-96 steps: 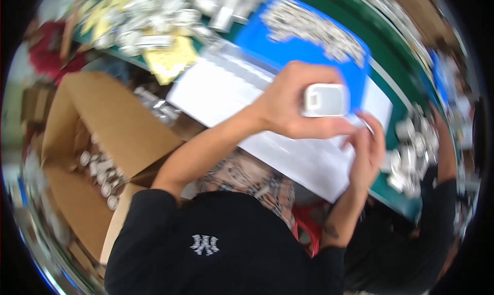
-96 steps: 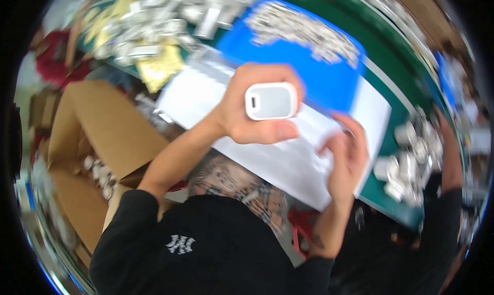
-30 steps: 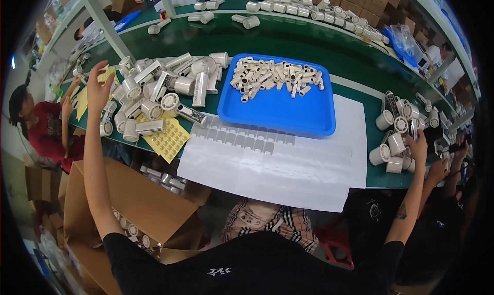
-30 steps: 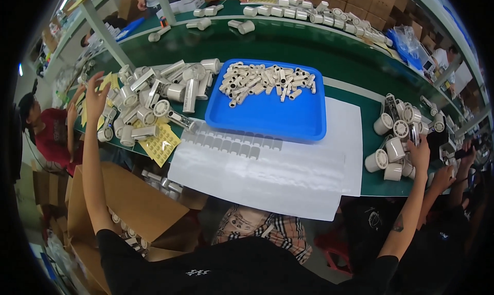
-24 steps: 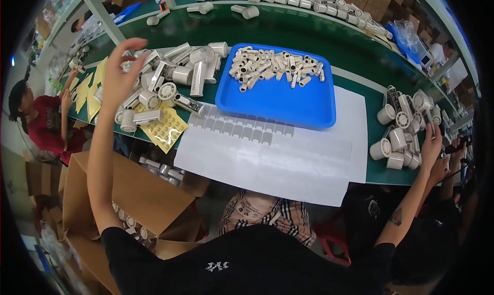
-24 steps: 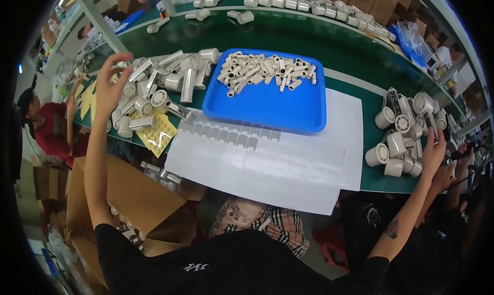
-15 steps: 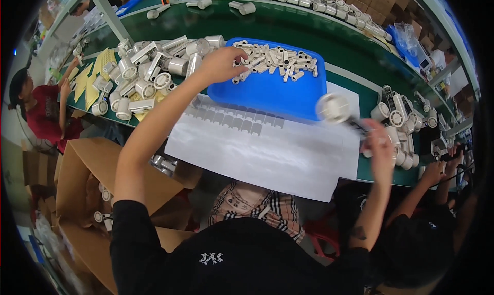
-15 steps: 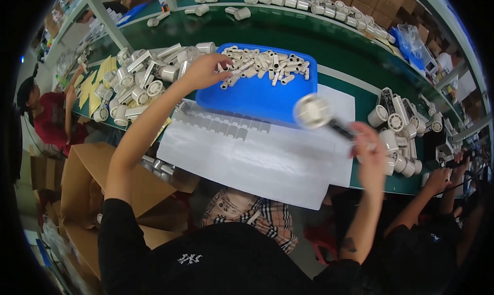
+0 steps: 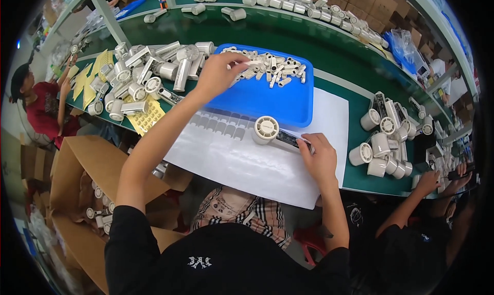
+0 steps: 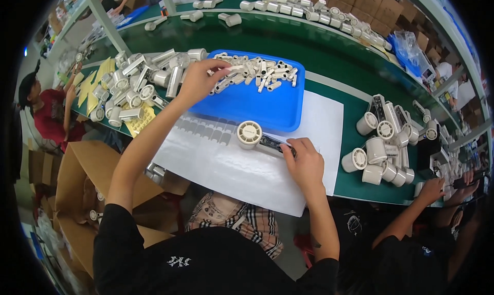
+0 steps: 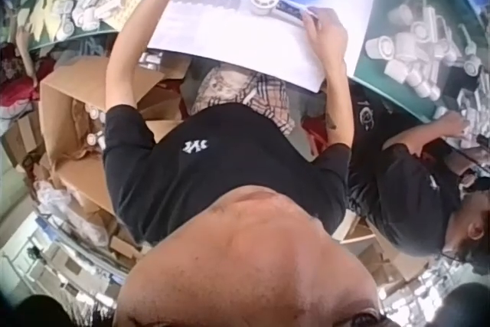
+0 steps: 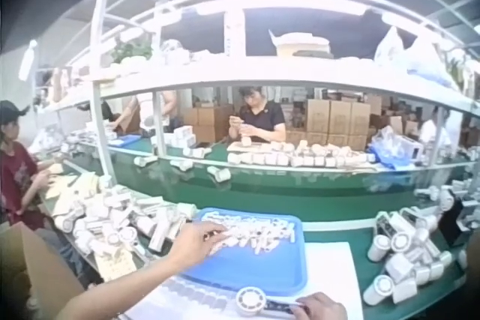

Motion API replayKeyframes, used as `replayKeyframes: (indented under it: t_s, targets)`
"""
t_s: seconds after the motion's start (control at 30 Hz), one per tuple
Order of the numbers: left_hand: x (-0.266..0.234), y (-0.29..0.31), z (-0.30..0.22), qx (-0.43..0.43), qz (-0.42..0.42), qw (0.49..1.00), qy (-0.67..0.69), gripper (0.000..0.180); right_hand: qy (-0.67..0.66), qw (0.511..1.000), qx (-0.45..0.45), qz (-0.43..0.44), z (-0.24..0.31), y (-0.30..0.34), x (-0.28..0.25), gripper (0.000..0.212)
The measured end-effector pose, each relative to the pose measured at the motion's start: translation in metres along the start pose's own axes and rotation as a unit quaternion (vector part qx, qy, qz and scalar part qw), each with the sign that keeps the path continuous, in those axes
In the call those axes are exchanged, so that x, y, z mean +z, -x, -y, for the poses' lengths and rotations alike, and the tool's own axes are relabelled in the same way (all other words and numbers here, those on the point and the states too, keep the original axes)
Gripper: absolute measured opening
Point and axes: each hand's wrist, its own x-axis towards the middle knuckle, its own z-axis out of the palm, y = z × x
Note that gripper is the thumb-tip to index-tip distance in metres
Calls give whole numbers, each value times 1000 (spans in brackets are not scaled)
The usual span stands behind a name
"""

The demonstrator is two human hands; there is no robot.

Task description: The person assembles small electronic fans by hand at a factory workstation, fitting plastic housings together and applying stickers to the assembled fans.

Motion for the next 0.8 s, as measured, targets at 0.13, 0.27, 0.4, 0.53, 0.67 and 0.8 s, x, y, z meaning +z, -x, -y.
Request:
replayKeyframes:
  t_s: [0.13, 0.27, 0.4, 0.53, 0.67, 0.8]
  targets:
    - [3, 38, -80, 64, 56, 974, 212, 15, -302, 944, 129, -15, 30, -10, -16, 21]
    - [8, 63, -124, 16, 153, 926, 345, 25, -586, 802, 114, 11, 39, -18, -16, 29]
    - [12, 73, -133, 33, 172, 917, 358, 31, -638, 769, 39, -17, 35, -16, -10, 24]
    - [6, 75, -137, 73, 193, 912, 355, 31, -685, 727, 45, -21, 34, -11, -11, 21]
    - [7, 78, -132, 104, 171, 922, 330, 30, -667, 744, 20, -33, 34, -8, -14, 27]
    - [7, 77, -122, 112, 164, 917, 347, 28, -675, 735, 67, 15, 25, -8, -28, 53]
